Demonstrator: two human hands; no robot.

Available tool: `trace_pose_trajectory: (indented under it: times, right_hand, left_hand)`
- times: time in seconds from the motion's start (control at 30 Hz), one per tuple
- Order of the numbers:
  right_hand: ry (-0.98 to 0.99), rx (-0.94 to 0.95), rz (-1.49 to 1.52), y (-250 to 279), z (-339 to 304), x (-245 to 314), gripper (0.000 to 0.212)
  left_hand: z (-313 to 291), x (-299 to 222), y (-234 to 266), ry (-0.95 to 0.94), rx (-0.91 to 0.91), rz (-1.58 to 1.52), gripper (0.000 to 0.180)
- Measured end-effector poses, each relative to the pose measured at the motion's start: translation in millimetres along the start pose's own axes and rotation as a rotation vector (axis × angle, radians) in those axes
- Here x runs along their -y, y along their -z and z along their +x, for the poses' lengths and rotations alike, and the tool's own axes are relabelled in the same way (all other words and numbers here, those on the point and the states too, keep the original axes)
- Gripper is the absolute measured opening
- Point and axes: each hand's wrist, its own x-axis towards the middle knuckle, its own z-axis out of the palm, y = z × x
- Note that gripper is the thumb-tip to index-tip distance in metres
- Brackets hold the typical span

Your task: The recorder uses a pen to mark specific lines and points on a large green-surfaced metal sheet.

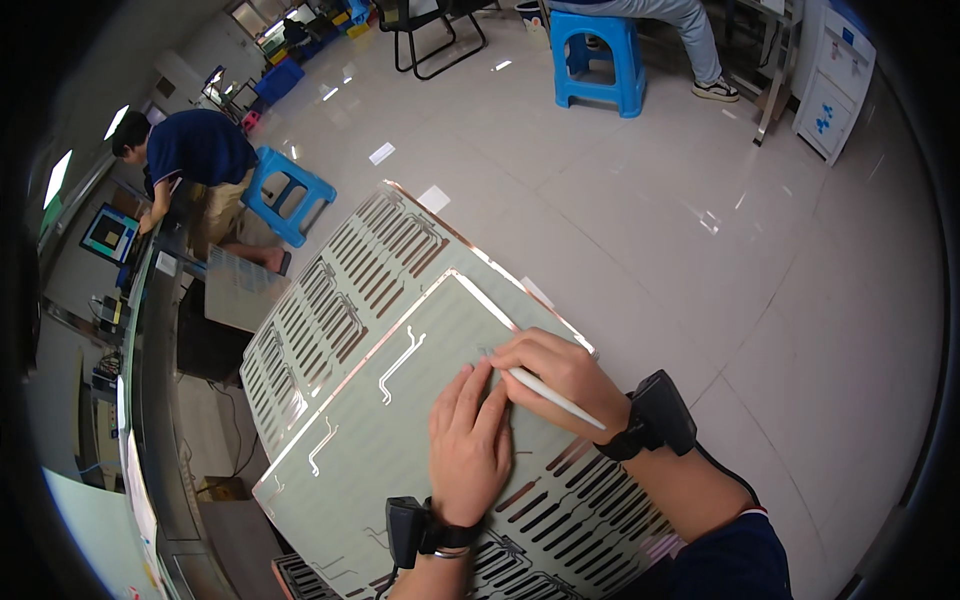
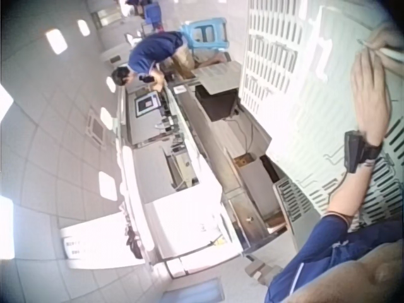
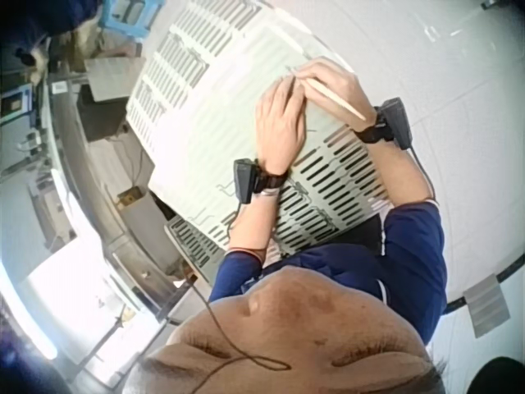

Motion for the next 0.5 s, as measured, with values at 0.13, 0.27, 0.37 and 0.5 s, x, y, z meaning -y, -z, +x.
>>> trace_pose_trajectory:
  times: [0.13, 0.27, 0.37, 0.5]
  right_hand:
    - [-0.047, 0.010, 0.064, 0.6, -0.7, 0.2, 0.016]
    - [-0.076, 0.009, 0.079, 1.5, 1.6, 3.8, 0.015]
    - [-0.067, -0.013, 0.059, 0.4, 1.1, 3.2, 0.015]
    - [-0.083, -0.011, 0.069, -0.8, 1.3, 2.8, 0.015]
  left_hand:
    - [-1.1, 0.2, 0.0, 0.000, 0.004, 0.002, 0.039]
    - [-1.2, 0.9, -0.2, 0.006, 0.009, 0.004, 0.040]
    - [-0.4, -0.3, -0.4, 0.008, 0.011, 0.002, 0.040]
    - [-1.1, 0.9, 0.1, 0.009, 0.016, 0.016, 0.040]
